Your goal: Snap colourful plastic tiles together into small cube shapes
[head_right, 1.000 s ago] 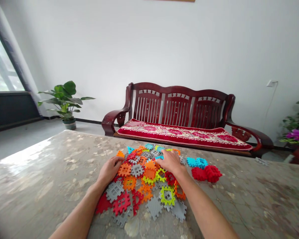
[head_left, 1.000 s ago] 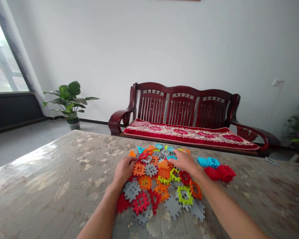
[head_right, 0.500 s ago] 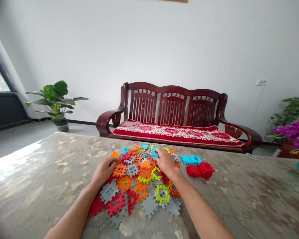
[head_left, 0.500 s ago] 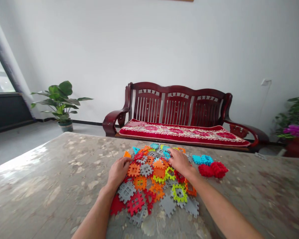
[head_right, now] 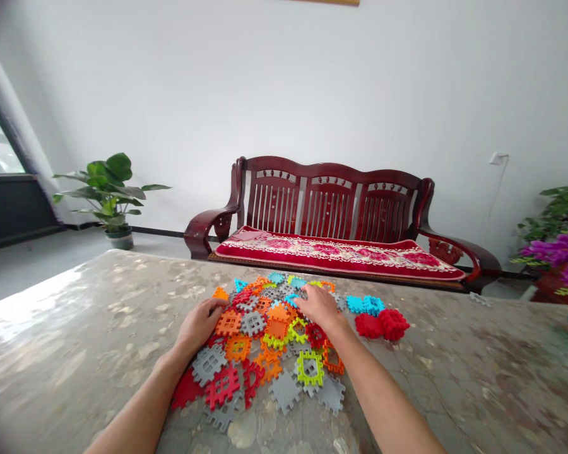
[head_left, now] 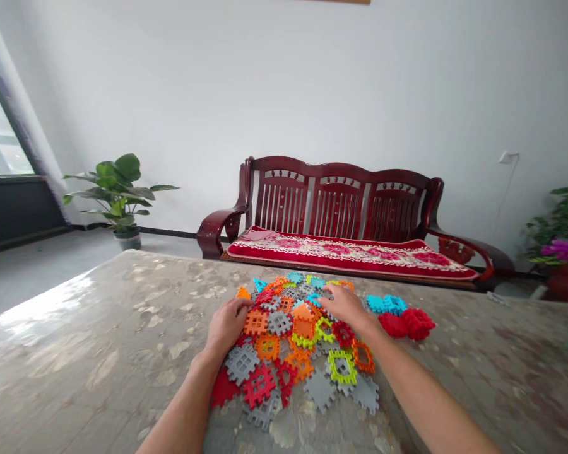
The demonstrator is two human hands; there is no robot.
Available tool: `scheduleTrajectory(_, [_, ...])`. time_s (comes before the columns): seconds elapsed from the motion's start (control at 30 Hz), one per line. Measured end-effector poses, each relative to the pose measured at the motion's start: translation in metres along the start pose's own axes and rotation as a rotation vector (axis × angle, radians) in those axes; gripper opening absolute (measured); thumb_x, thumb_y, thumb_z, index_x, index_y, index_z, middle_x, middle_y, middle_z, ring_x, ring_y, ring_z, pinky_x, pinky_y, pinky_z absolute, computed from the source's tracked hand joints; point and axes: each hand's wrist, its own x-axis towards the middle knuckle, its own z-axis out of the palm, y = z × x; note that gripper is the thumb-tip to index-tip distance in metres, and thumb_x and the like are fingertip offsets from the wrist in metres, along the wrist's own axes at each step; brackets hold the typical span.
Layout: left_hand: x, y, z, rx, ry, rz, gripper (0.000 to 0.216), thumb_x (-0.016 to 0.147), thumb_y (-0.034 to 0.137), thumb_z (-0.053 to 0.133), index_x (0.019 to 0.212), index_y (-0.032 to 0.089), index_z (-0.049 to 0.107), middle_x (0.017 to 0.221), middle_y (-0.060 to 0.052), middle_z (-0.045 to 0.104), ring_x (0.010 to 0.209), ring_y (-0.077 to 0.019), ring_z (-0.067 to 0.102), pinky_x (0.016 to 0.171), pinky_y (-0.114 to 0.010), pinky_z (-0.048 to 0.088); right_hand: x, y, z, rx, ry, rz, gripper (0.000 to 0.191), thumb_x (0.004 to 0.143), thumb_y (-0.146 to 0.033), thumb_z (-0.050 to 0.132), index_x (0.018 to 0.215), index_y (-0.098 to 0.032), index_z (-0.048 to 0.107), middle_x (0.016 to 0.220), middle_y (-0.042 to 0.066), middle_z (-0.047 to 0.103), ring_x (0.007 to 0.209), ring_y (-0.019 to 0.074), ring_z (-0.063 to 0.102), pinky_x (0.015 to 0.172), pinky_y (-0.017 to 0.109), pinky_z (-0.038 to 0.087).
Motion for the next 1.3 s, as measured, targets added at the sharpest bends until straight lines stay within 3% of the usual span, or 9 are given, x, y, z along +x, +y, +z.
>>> scheduleTrajectory(0.17, [0.0,0.0,0.0,-0.003,-0.014,-0.003,0.033,0.087,0.023,0.042,0.102,0.024,0.071,0.112,-0.003,0.073,0.106,-0.0187,0.065,0.094,-0.028,0.045,0.005,-0.014,0.0,-0.137,-0.069,0.01,0.046,0.078,-0.045,0.058,0.119,-0.026,0.065,0.112,0.007,0.072,0.108,0.0272,0.064,0.084,0.033,0.045])
scheduleTrajectory(0.37, [0.001,0.0,0.0,0.006,-0.005,-0.001,0.033,0.087,0.024,0.042,0.102,0.024,0.072,0.112,-0.003,0.073,0.104,-0.0188,0.065,0.092,-0.027,0.045,0.008,-0.02,0.003,-0.176,-0.071,0.017,0.034,0.074,-0.035,0.059,0.103,-0.024,0.07,0.105,0.009,0.074,0.103,0.0292,0.065,0.083,0.035,0.045])
scheduleTrajectory(0.5, [0.001,-0.001,0.0,0.002,-0.004,0.001,0.034,0.086,0.025,0.042,0.101,0.024,0.072,0.11,-0.003,0.073,0.103,-0.0191,0.066,0.091,-0.027,0.046,0.006,-0.015,0.002,-0.171,-0.028,0.026,0.042,0.077,-0.041,0.059,0.114,-0.023,0.066,0.109,0.01,0.073,0.106,0.0293,0.063,0.085,0.036,0.045])
scheduleTrajectory(0.67, [0.001,-0.002,0.001,0.02,0.003,0.006,0.034,0.087,0.026,0.042,0.102,0.025,0.072,0.11,-0.001,0.074,0.103,-0.0186,0.066,0.09,-0.026,0.046,0.002,0.033,-0.023,-0.084,0.131,0.167,0.057,0.08,-0.048,0.056,0.132,-0.023,0.055,0.114,0.009,0.071,0.107,0.0293,0.063,0.086,0.037,0.046])
scheduleTrajectory(0.83, [0.003,-0.007,0.004,0.026,0.02,0.03,0.034,0.086,0.027,0.042,0.101,0.026,0.073,0.11,-0.001,0.074,0.102,-0.0187,0.066,0.09,-0.026,0.047,-0.003,0.11,-0.052,-0.096,0.128,0.512,0.065,0.081,-0.055,0.052,0.138,-0.022,0.051,0.117,0.015,0.069,0.108,0.0356,0.063,0.085,0.043,0.048])
scheduleTrajectory(0.93, [0.004,-0.009,0.006,0.025,0.027,0.038,0.033,0.086,0.027,0.043,0.099,0.027,0.073,0.108,0.0,0.074,0.101,-0.0185,0.067,0.088,-0.026,0.047,-0.007,0.14,-0.056,-0.122,0.144,0.617,0.065,0.081,-0.055,0.052,0.135,-0.02,0.053,0.117,0.018,0.068,0.11,0.0383,0.062,0.086,0.046,0.047])
scheduleTrajectory(1.3, [0.003,-0.007,0.003,0.038,0.017,0.019,0.034,0.087,0.029,0.041,0.1,0.027,0.073,0.11,0.0,0.074,0.101,-0.0189,0.067,0.087,-0.026,0.048,-0.021,0.148,-0.05,-0.24,0.097,0.62,0.059,0.085,-0.049,0.045,0.132,-0.014,0.053,0.113,0.019,0.068,0.115,0.0379,0.058,0.094,0.049,0.042])
